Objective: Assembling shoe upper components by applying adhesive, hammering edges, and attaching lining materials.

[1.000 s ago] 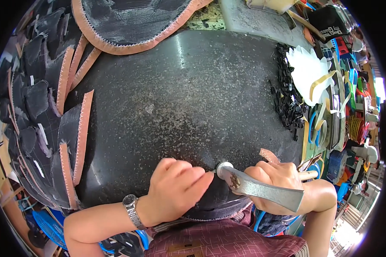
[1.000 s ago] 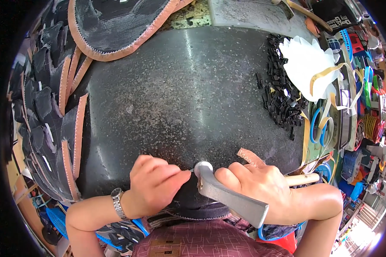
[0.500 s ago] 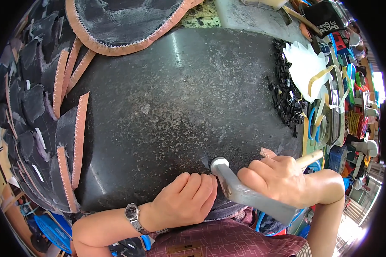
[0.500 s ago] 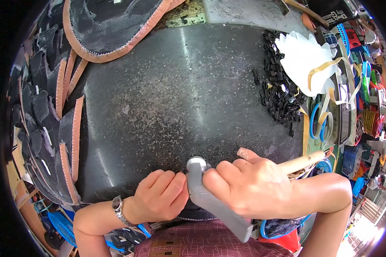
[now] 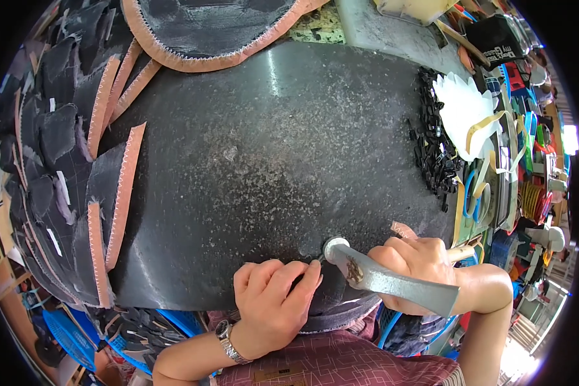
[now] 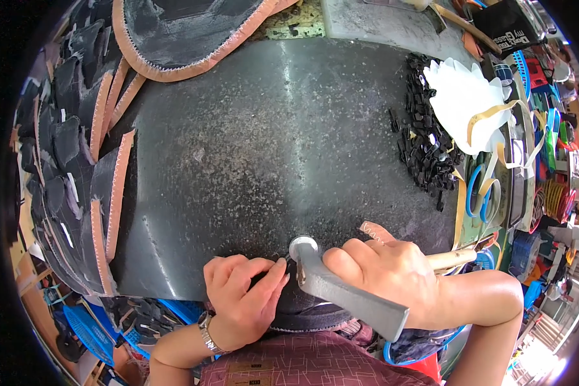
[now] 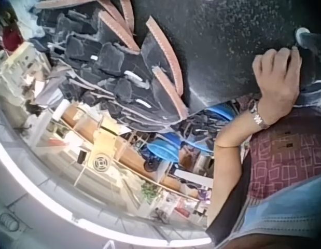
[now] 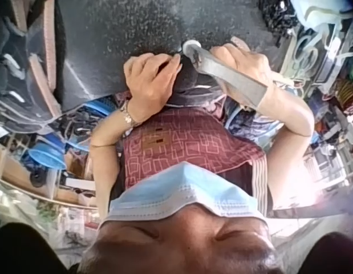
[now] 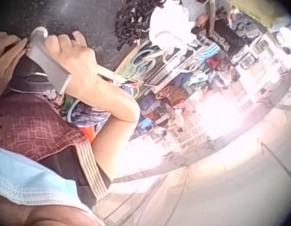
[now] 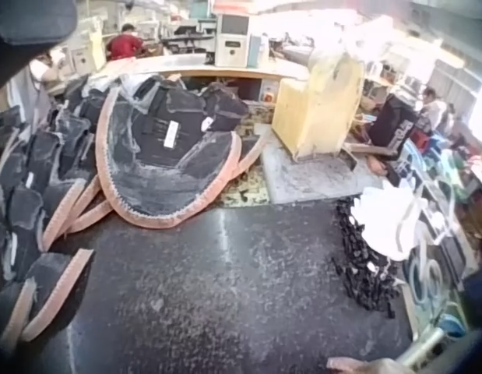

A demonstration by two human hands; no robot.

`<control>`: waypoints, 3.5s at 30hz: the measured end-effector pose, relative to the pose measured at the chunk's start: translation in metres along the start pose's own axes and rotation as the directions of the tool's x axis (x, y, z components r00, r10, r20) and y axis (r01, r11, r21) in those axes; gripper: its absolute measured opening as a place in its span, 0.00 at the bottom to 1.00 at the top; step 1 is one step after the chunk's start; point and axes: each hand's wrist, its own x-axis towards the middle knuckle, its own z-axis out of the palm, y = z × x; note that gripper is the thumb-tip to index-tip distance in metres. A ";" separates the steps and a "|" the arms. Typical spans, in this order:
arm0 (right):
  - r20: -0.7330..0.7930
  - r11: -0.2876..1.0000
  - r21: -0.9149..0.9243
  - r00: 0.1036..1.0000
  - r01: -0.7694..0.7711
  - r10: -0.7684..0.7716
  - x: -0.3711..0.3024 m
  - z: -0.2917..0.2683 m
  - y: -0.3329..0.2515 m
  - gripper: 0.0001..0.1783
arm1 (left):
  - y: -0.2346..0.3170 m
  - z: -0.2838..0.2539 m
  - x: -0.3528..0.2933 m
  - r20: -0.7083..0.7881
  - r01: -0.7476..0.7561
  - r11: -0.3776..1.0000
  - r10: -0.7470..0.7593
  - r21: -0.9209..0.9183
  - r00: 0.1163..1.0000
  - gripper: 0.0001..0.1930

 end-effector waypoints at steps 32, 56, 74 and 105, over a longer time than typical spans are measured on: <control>0.064 0.972 0.098 0.976 -0.216 0.210 -0.078 -0.031 -0.022 0.11 | 0.013 -0.012 0.072 0.175 -0.571 0.812 0.584 -0.125 0.793 0.07; 0.001 0.992 -0.063 0.994 0.105 -0.105 -0.017 -0.029 0.019 0.16 | -0.004 -0.002 0.060 0.393 -0.838 0.502 0.741 0.215 0.545 0.08; 0.047 0.978 0.208 0.999 -0.012 0.003 -0.011 -0.013 0.002 0.17 | -0.041 -0.023 0.058 0.343 -0.870 0.480 0.840 -0.108 0.421 0.11; 0.176 0.999 0.045 0.984 -0.031 0.022 0.012 -0.022 -0.034 0.16 | -0.050 -0.030 0.038 0.337 -0.932 0.330 0.869 0.149 0.362 0.10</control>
